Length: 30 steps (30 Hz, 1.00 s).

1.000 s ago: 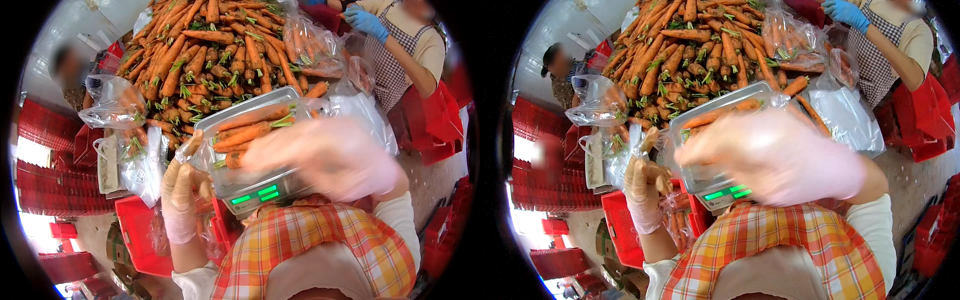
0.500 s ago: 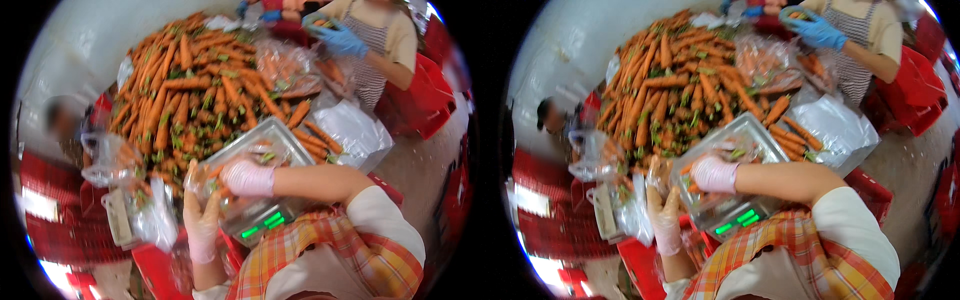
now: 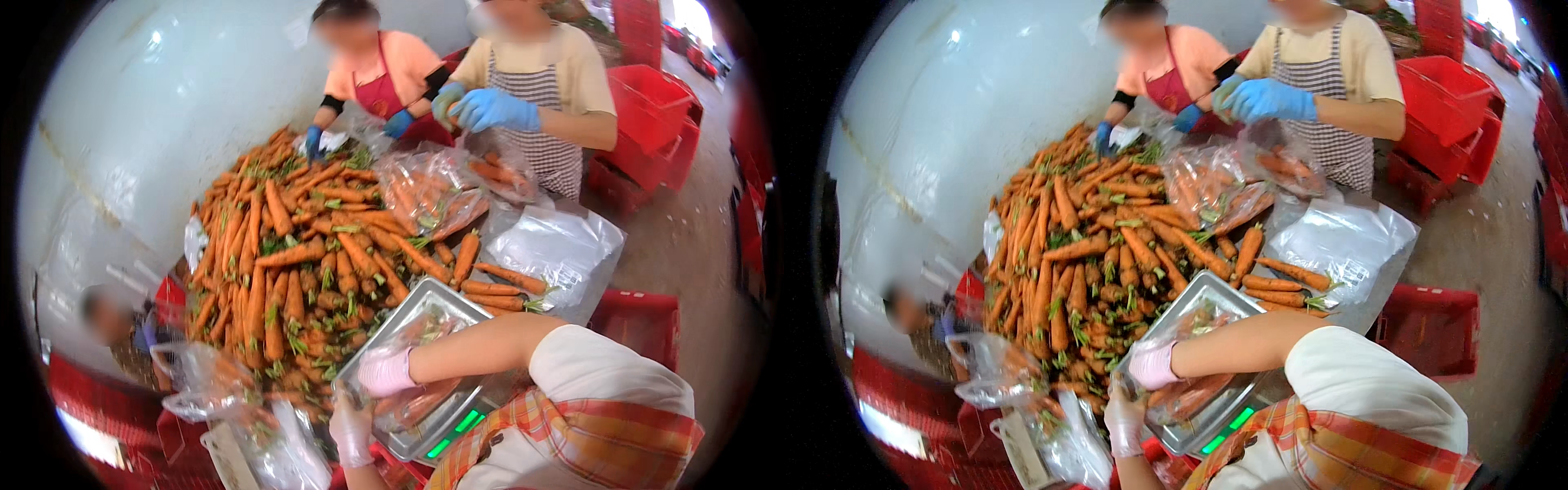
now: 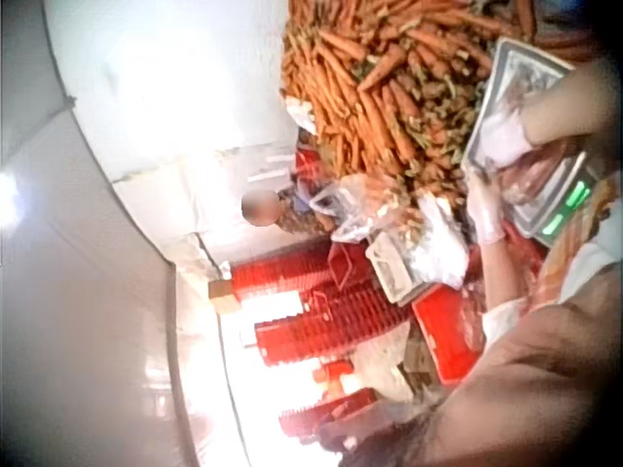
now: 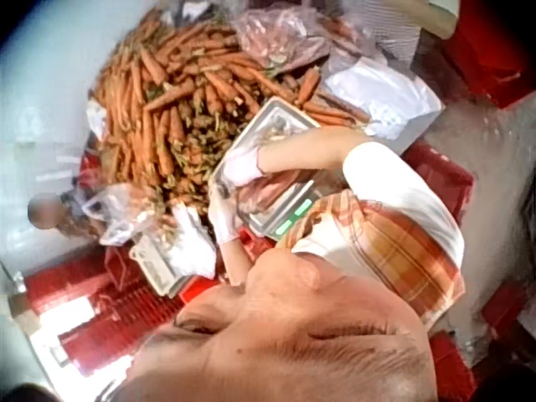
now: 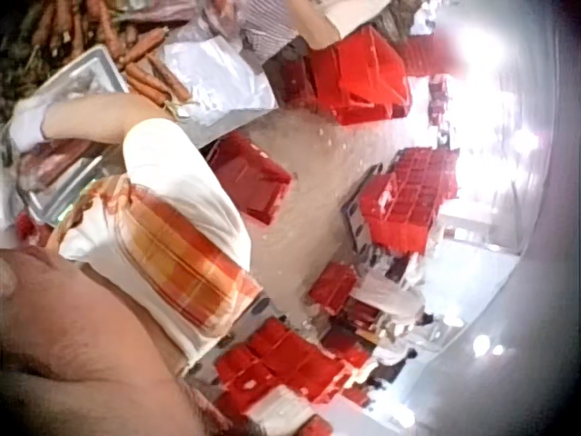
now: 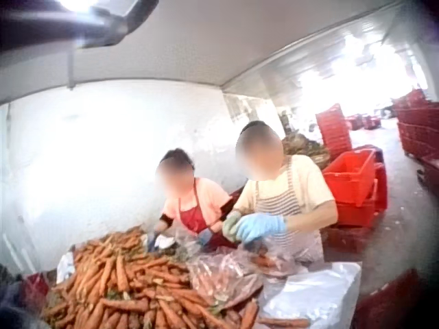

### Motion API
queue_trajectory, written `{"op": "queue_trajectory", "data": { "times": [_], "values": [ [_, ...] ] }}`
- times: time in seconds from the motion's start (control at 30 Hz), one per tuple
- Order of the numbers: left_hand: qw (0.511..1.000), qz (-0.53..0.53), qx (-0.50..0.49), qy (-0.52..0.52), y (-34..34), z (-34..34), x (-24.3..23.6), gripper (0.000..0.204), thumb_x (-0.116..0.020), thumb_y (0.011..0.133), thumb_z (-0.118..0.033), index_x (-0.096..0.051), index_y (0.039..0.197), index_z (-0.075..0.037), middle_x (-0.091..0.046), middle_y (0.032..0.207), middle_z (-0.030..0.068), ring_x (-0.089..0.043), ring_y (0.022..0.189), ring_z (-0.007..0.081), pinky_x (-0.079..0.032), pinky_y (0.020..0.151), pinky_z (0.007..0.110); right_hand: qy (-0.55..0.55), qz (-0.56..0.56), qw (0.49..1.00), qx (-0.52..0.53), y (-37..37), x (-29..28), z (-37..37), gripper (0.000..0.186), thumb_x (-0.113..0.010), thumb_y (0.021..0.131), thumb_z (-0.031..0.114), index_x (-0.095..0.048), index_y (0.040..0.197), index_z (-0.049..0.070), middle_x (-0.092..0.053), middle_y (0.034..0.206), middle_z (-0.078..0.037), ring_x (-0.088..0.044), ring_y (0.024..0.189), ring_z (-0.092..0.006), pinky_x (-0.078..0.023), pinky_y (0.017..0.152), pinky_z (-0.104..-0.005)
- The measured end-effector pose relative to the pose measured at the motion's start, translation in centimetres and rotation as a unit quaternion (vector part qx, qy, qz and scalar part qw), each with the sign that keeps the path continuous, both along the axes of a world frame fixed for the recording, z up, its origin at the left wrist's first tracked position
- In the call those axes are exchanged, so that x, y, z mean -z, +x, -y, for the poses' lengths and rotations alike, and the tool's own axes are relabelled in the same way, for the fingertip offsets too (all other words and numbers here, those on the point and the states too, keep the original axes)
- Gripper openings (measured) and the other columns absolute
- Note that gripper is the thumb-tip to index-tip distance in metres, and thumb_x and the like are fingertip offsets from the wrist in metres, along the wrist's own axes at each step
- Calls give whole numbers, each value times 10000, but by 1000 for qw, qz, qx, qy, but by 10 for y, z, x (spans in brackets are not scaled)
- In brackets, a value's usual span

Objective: The person selects loose carrots from a large pile, places them into clear plastic bags, and weighs the bags on a digital scale. After weighing, the person places the filled bags into a red crate. The process is repeated continuously throughout the video.

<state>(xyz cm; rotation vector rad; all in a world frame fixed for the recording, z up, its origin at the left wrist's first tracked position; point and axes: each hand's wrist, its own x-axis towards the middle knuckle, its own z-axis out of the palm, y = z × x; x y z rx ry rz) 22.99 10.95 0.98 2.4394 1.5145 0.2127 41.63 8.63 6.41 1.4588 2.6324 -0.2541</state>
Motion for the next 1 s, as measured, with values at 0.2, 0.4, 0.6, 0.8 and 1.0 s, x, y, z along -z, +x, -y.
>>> {"op": "queue_trajectory", "data": {
  "times": [0.2, 0.4, 0.6, 0.8, 1.0],
  "values": [
    [995, -94, 18, -18, 26, -11, 7, 711, -731, 734, -248, -455, 1384, -163, -676, 1038, 202, -666, 897, 375, -519, 779, 442, 10, -155, 982, 104, 7, 43, -4, 268, -639, 754, 294, -717, 702, 44, -671, 689, -153, -659, 643, -317, -520, 579, -438],
    [996, 86, 11, -25, 28, -11, 21, 363, -690, 725, -47, -605, 1078, -57, -699, 907, 137, -676, 791, 308, -515, 689, 403, -11, -223, 965, 139, 27, 32, 8, 298, -616, 767, 317, -721, 764, 39, -670, 724, -197, -663, 689, -369, -532, 616, -473],
    [803, 450, -69, -385, 9, -14, -16, 221, -657, 819, -31, -632, 1023, 49, -680, 920, 107, -647, 822, 172, -512, 738, 282, -50, -268, 956, 111, 27, 6, 20, 446, -647, 765, 422, -686, 873, -9, -678, 818, -231, -681, 780, -376, -545, 686, -461],
    [661, 535, -78, -520, -18, -34, 22, 300, -589, 866, -29, -588, 1164, 10, -662, 931, 24, -579, 576, 35, -416, 460, 139, -47, -270, 957, 100, 24, 13, 17, 499, -695, 737, 456, -666, 977, 19, -661, 891, -238, -638, 907, -397, -499, 833, -460],
    [603, 568, -101, -552, -17, -32, 22, 448, -548, 819, 75, -504, 1263, 34, -667, 1055, 106, -637, 641, 69, -449, 444, 135, -53, -222, 969, 88, 21, 18, 8, 584, -735, 688, 493, -655, 1050, 42, -658, 957, -235, -628, 941, -391, -494, 855, -447]
  ]
}}
